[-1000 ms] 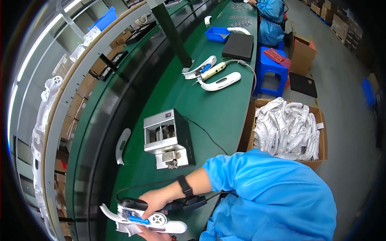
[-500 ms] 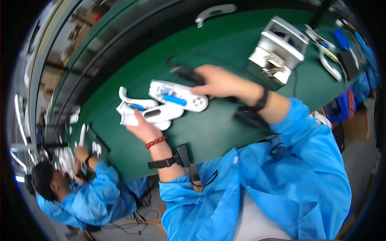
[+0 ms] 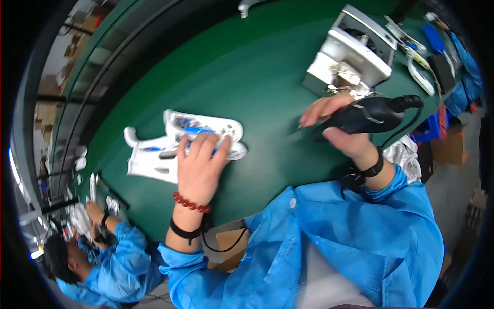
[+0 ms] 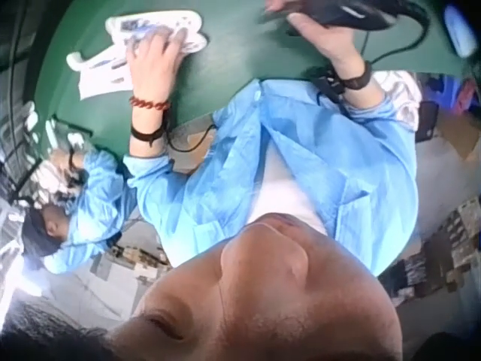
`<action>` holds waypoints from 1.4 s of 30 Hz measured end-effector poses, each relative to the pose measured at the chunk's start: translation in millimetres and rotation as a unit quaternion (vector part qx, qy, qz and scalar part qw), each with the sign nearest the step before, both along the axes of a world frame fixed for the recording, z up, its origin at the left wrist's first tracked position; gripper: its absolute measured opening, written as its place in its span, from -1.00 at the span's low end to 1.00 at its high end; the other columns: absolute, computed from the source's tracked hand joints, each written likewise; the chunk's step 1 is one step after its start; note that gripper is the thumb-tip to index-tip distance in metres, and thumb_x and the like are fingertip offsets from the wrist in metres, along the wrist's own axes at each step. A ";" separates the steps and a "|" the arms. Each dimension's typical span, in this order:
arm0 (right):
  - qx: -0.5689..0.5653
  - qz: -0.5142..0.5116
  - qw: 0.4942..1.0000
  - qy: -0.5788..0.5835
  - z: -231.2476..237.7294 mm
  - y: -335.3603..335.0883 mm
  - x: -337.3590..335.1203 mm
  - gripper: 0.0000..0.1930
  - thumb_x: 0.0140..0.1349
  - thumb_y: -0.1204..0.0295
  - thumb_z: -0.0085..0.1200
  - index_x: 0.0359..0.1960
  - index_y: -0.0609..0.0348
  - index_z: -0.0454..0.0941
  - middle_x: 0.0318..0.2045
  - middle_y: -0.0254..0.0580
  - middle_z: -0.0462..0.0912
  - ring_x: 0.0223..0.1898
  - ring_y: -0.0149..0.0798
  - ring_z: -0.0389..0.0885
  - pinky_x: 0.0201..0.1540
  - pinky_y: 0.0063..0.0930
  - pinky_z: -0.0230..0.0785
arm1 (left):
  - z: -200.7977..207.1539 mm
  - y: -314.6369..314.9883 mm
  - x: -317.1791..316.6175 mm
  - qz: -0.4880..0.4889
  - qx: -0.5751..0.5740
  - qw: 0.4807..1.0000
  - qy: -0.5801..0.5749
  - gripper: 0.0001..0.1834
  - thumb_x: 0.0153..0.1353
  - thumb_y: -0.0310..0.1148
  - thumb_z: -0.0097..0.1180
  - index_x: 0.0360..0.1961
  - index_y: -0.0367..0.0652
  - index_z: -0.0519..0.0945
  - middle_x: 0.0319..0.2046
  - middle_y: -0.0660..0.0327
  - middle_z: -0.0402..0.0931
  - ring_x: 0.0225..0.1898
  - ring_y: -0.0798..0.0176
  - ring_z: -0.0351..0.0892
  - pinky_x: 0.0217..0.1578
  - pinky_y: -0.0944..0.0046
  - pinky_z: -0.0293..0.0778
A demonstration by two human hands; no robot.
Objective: Assembling the plastic casing and internal wiring of a handheld electronic device using an electric screwdriver on a factory production line.
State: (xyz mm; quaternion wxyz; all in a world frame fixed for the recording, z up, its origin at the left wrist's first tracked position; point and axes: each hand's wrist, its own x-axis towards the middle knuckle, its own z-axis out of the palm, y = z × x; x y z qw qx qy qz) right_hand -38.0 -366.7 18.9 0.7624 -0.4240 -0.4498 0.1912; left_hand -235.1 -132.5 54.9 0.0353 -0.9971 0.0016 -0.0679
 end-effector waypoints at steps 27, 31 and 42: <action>-0.001 -0.102 0.991 -0.087 63.5 -11.5 81.1 -0.75 0.38 0.23 -0.26 -0.08 0.10 0.28 -0.59 -0.32 0.38 -0.64 -0.43 0.31 -0.53 -0.48 0.24 | -4.9 -71.1 90.7 0.045 -0.143 0.989 0.002 -0.45 -0.02 -0.15 0.28 0.02 -0.15 0.56 -0.35 0.22 0.53 -0.37 0.15 0.51 -0.35 0.19 0.39; -0.014 -0.113 0.990 -0.088 62.2 -10.4 77.4 -0.76 0.37 0.22 -0.26 -0.10 0.09 0.28 -0.58 -0.32 0.38 -0.64 -0.42 0.31 -0.53 -0.47 0.24 | -7.6 -62.9 77.1 0.013 -0.142 0.989 0.048 -0.20 -0.14 0.03 0.31 0.13 -0.19 0.47 -0.30 0.24 0.49 -0.32 0.18 0.47 -0.31 0.19 0.35; -0.069 -0.079 0.993 -0.054 57.3 3.4 62.4 -0.74 0.38 0.19 -0.31 -0.12 0.06 0.31 -0.58 -0.38 0.35 -0.62 -0.45 0.27 -0.48 -0.47 0.20 | -31.1 -76.5 82.4 0.019 -0.251 0.967 0.042 -0.31 -0.18 -0.05 0.40 -0.05 -0.24 0.51 -0.35 0.14 0.49 -0.34 0.10 0.54 -0.36 0.18 0.47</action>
